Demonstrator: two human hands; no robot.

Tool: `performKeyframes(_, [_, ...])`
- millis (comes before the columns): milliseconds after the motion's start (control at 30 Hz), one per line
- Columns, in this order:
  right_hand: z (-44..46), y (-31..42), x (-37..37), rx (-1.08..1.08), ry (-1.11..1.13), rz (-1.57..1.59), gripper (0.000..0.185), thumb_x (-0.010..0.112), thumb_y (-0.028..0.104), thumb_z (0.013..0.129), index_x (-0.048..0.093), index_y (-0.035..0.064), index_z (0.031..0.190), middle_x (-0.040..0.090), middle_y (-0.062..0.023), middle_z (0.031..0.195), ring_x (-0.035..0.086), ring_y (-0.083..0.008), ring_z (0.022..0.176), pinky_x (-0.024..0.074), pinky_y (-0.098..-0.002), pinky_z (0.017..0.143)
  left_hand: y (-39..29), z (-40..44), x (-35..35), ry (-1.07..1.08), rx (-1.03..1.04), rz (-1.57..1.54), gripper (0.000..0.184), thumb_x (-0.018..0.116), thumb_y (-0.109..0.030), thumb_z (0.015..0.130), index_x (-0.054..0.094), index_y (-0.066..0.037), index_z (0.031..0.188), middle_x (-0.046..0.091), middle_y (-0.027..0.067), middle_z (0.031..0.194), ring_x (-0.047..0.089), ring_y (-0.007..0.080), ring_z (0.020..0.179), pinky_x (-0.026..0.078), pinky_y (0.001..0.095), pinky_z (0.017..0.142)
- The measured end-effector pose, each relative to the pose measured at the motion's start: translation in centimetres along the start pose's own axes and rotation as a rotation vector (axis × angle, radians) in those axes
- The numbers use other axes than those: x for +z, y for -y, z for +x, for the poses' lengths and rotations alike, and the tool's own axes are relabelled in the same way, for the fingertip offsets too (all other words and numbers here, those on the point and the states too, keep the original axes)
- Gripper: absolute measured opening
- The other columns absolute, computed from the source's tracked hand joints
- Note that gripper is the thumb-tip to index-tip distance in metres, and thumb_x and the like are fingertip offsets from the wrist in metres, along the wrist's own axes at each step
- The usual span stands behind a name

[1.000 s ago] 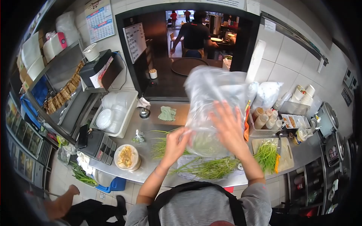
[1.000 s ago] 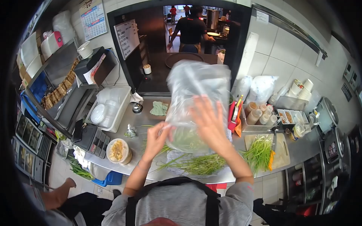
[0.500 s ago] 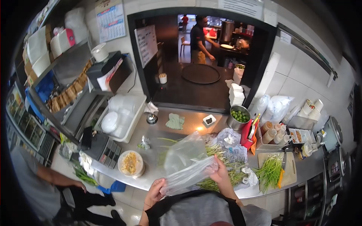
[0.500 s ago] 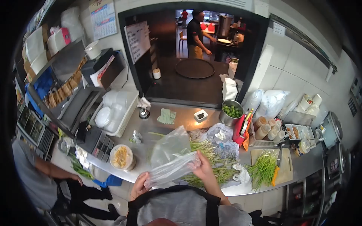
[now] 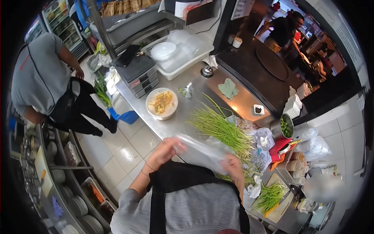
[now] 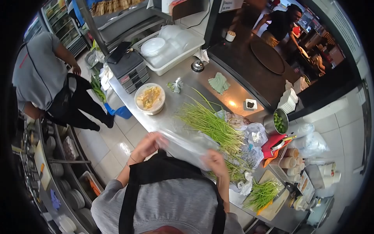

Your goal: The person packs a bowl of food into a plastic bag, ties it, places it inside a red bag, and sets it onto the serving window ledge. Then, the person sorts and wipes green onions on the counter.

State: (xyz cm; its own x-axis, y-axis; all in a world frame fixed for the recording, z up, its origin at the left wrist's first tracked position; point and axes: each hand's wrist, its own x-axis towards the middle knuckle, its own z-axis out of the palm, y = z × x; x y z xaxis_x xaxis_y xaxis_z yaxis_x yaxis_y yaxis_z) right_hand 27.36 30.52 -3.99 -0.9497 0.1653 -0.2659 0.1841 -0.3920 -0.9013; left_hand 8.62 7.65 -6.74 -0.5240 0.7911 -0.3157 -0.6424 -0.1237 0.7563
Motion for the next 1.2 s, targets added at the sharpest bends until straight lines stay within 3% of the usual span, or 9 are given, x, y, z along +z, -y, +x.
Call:
performKeyframes(67, [1.1, -1.7, 0.8, 0.098, 0.15, -0.419, 0.018, 0.062, 0.008, 0.082, 0.06, 0.0009, 0.099, 0.062, -0.0036, 0.091, 0.056, -0.0085, 0.084, 0.0449, -0.0261, 0.082, -0.4, -0.6, -0.3, -0.097, 0.023, -0.322, 0.029, 0.043, -0.025, 0.094, 0.056, -0.004, 0.08, 0.058, 0.0074, 0.073, 0.059, 0.0185, 0.068, 0.049, 0.0294, 0.064])
performKeyframes(167, [3.1, -4.9, -1.7, 0.054, -0.03, -0.327, 0.019, 0.056, 0.01, 0.086, 0.059, 0.0012, 0.102, 0.062, -0.0048, 0.094, 0.058, -0.0128, 0.085, 0.0459, -0.0278, 0.081, 2.2, -0.2, -3.2, 0.64, -0.052, -0.832, 0.023, 0.048, -0.02, 0.093, 0.058, 0.0, 0.093, 0.06, 0.0041, 0.08, 0.057, 0.0125, 0.071, 0.047, 0.0255, 0.064])
performKeyframes(267, [5.0, -1.5, -0.2, -0.148, -0.16, 0.616, 0.022, 0.049, 0.014, 0.09, 0.057, 0.0017, 0.106, 0.062, -0.0068, 0.096, 0.059, -0.0167, 0.084, 0.0476, -0.03, 0.077, 0.9, -2.6, -0.8, 0.215, -0.004, 0.43, 0.021, 0.054, -0.019, 0.09, 0.058, 0.0, 0.097, 0.059, 0.0001, 0.08, 0.053, 0.0061, 0.068, 0.044, 0.0221, 0.06])
performKeyframes(367, [5.3, -3.7, -0.4, -0.054, -0.189, 0.608, 0.026, 0.042, 0.017, 0.092, 0.055, 0.0017, 0.108, 0.062, -0.0097, 0.099, 0.06, -0.0201, 0.086, 0.0485, -0.0322, 0.076, 2.4, -2.6, -2.6, 0.21, 0.077, 0.769, 0.025, 0.06, -0.018, 0.086, 0.057, 0.001, 0.103, 0.059, -0.0032, 0.081, 0.049, 0.0019, 0.069, 0.04, 0.0191, 0.058])
performKeyframes(500, [4.8, -2.4, 1.2, 0.171, 0.303, -0.301, 0.024, 0.058, 0.012, 0.086, 0.056, 0.0013, 0.107, 0.061, -0.0048, 0.098, 0.057, -0.0117, 0.086, 0.0468, -0.0252, 0.076, 0.6, -3.7, -3.0, -0.314, 0.201, -0.281, 0.016, 0.049, -0.011, 0.09, 0.059, -0.002, 0.098, 0.062, 0.004, 0.078, 0.058, 0.0123, 0.067, 0.05, 0.0259, 0.065])
performKeyframes(667, [7.9, -5.8, 0.0, 0.142, 0.106, -0.134, 0.018, 0.059, 0.009, 0.085, 0.058, 0.0017, 0.101, 0.061, -0.0016, 0.088, 0.056, -0.0083, 0.075, 0.0464, -0.0227, 0.07, 2.5, -5.2, -6.1, -0.062, 0.273, -0.546, 0.013, 0.046, -0.005, 0.089, 0.058, -0.005, 0.096, 0.058, 0.0043, 0.081, 0.055, 0.0109, 0.073, 0.048, 0.0258, 0.067])
performKeyframes(867, [10.3, -4.2, 3.0, 0.273, 0.151, 0.439, 0.019, 0.054, 0.003, 0.085, 0.059, 0.0049, 0.103, 0.058, -0.0047, 0.083, 0.056, -0.0124, 0.071, 0.047, -0.0268, 0.063, 2.5, -6.2, -6.4, -0.431, 0.161, 0.961, 0.021, 0.062, -0.009, 0.079, 0.062, -0.001, 0.097, 0.058, 0.0104, 0.088, 0.056, 0.0238, 0.078, 0.048, 0.0328, 0.072])
performKeyframes(1000, [12.7, -5.3, 6.9, -0.037, 0.649, -0.722, 0.018, 0.056, 0.004, 0.082, 0.064, 0.0081, 0.098, 0.054, -0.0094, 0.088, 0.058, -0.0181, 0.068, 0.0486, -0.0329, 0.06, 3.2, -7.2, -7.4, -0.674, 0.143, 1.419, 0.03, 0.065, -0.005, 0.07, 0.056, 0.001, 0.098, 0.052, 0.0216, 0.099, 0.057, 0.0399, 0.084, 0.048, 0.0435, 0.074])
performKeyframes(1200, [16.4, -7.9, 10.9, -0.211, 0.11, -1.631, 0.019, 0.064, 0.004, 0.073, 0.063, 0.0008, 0.092, 0.048, -0.0154, 0.118, 0.056, -0.0223, 0.094, 0.0464, -0.031, 0.074, 3.7, -7.0, -9.6, -0.765, 0.035, 1.662, 0.029, 0.057, 0.003, 0.069, 0.051, -0.002, 0.097, 0.047, 0.0202, 0.102, 0.06, 0.0375, 0.074, 0.051, 0.0425, 0.061])
